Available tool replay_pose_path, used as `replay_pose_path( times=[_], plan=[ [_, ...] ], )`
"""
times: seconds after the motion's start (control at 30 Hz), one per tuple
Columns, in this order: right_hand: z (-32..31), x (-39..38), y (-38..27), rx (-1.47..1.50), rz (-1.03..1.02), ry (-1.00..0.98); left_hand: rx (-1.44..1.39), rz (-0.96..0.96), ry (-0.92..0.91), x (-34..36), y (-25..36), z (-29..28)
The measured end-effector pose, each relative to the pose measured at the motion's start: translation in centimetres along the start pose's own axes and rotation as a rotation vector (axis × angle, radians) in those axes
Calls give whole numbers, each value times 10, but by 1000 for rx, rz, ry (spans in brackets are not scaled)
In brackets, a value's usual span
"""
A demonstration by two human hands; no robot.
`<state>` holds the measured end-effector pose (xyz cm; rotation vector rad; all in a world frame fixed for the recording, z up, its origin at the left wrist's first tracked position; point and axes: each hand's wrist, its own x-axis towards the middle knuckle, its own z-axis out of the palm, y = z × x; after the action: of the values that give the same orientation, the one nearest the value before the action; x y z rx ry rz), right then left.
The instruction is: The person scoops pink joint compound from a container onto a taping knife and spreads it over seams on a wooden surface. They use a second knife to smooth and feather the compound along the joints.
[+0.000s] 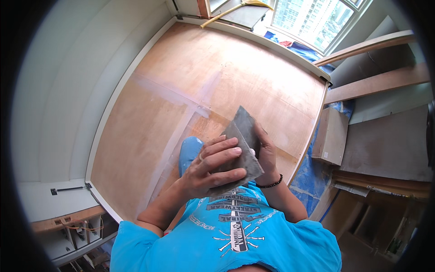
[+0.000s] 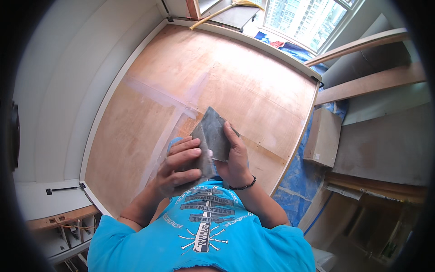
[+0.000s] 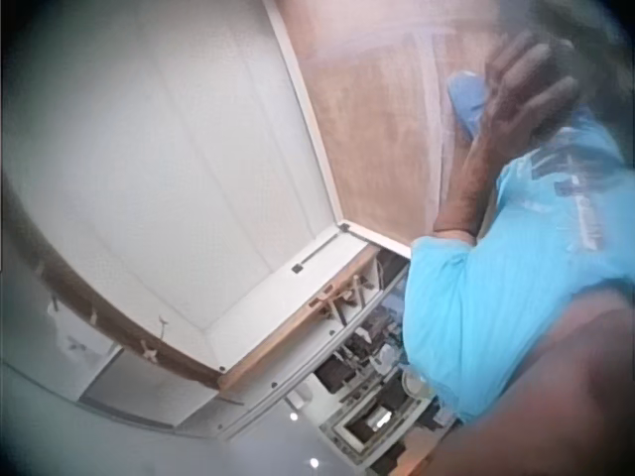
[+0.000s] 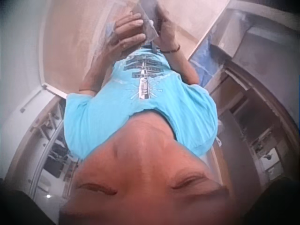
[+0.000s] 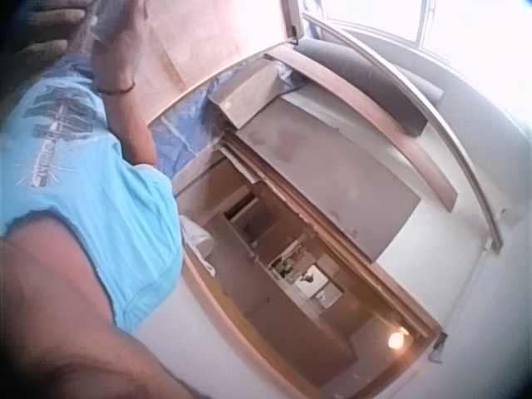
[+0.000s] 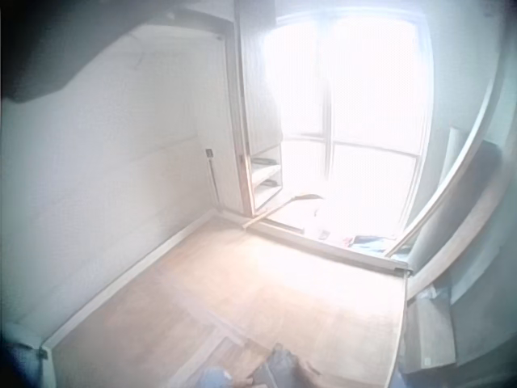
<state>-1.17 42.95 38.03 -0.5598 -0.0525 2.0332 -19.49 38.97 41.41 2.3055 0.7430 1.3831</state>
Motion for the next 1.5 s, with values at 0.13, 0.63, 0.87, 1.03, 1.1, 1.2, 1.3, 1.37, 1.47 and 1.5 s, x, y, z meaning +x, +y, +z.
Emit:
replay_pose_path(
  times=[0.13, 0.63, 0.87, 1.03, 1.1, 1.2, 1.3, 1.37, 1.47, 1.5],
  plan=[
    [3, -8, 10, -94, -99, 54, 220, -42, -110, -16, 0, -18],
    [32, 11, 32, -141, 166, -110, -1131, -916, 399, -32, -27, -84],
    [25, 19, 15, -115, -8, -145, -726, -1141, 231, -74, -28, -101],
    [17, 22, 58, -79, -80, -111, -506, -688, 1282, -77, -22, -77],
    [21, 15, 88, -83, 27, -155, -543, -643, 1454, -77, -31, -55],
    [9, 10, 116, -162, 197, -275, -646, -757, 1423, -85, -25, -28],
    [9, 19, 136, -232, 296, -242, -650, -904, 1224, -111, -2, -20],
    [15, 28, 158, -304, 240, -184, -630, -856, 1326, -130, 15, -22],
    [17, 42, 190, -357, 182, -174, -56, -812, 1187, -170, 49, -20],
    [19, 44, 201, -408, 247, -243, 213, -795, 1061, -181, 59, -20]
  ],
)
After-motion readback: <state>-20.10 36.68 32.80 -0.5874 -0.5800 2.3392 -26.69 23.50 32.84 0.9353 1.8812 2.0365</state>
